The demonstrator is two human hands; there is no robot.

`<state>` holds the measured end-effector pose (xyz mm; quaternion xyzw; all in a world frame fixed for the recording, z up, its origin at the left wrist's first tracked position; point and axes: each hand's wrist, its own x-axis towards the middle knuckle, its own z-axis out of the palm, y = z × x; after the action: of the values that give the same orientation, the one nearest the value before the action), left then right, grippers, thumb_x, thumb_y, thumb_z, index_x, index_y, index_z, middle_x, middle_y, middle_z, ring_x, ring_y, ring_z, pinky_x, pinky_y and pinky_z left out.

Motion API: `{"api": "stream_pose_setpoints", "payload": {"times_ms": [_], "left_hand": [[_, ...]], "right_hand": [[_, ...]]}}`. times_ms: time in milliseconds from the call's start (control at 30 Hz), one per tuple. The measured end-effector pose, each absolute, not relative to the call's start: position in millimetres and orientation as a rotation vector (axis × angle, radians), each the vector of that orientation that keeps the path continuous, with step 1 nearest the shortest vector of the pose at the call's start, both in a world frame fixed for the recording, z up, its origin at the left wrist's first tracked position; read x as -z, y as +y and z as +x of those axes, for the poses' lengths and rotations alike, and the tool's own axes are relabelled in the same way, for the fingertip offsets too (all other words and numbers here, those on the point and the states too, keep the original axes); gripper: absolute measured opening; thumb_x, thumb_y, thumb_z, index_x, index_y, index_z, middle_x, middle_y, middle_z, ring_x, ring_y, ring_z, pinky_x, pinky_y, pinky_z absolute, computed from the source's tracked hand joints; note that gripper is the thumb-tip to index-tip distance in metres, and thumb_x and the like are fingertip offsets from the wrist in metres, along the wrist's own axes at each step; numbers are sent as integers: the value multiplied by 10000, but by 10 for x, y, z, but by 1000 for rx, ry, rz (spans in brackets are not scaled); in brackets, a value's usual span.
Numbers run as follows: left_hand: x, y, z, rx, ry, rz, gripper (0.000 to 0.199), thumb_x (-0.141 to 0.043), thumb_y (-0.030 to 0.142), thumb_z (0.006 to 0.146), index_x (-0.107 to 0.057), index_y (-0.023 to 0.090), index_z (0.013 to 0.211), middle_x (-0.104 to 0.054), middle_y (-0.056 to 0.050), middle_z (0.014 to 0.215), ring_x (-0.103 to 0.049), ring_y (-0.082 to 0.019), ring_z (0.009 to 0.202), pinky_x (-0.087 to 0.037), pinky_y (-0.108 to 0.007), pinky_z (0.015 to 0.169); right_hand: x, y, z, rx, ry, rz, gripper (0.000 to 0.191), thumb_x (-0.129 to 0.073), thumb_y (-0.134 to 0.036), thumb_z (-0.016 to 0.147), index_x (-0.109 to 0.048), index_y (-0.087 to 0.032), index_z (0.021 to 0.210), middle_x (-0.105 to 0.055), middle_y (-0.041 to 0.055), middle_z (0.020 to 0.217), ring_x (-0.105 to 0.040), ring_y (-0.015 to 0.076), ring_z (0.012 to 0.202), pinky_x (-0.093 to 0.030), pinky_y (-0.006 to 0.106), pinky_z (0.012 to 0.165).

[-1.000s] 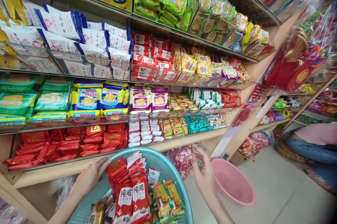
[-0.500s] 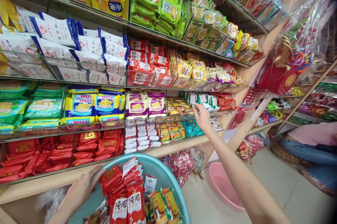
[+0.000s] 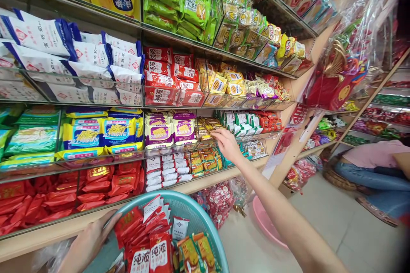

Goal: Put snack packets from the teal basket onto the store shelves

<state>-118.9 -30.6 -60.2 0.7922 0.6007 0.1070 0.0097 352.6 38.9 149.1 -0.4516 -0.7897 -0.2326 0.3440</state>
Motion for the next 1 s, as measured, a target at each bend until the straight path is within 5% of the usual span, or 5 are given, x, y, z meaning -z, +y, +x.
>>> {"api": "stream_pose_setpoints", "payload": {"times_ms": [300,533,767,1000], "left_hand": [[662,-290,-1240,-266,1875,2519,595,-254,112,775,-520,272,1283,-544,-64,1321,-617,-243,1056,-499,-334,853],[672,-267,-1242,-446,1858,2422,541,-401,219,711,-593,307,1209,-598,-5,1261,-631,-222,1029,-503,-255,825],[592,-269,-1230,-477,1831,2368,549,-346,230,710,-617,277,1185,-651,-2,1180,-653,-211,988,-529,-228,733],[503,-314,-1189,-364,1860,2414,598,-317,175,685,-608,243,1203,-602,-46,1251,-656,-228,980,-521,-273,769]], "right_hand": [[-1468,599,3829,605,-1733,-1439,396,-315,-119,838,-558,-141,1150,-568,136,1119,-501,263,1018,-423,408,849],[-1384,660,4106,625,-1675,-1512,379,-322,-130,829,-587,-144,1099,-582,133,1068,-512,257,946,-422,393,817],[-1286,619,4192,616,-1600,-1483,371,-335,-115,810,-596,-141,1071,-590,131,1047,-511,255,958,-418,402,845],[-600,27,4043,519,-1376,-1358,317,-330,-202,860,-562,-174,1074,-581,108,1082,-506,225,1047,-407,426,920]]}}
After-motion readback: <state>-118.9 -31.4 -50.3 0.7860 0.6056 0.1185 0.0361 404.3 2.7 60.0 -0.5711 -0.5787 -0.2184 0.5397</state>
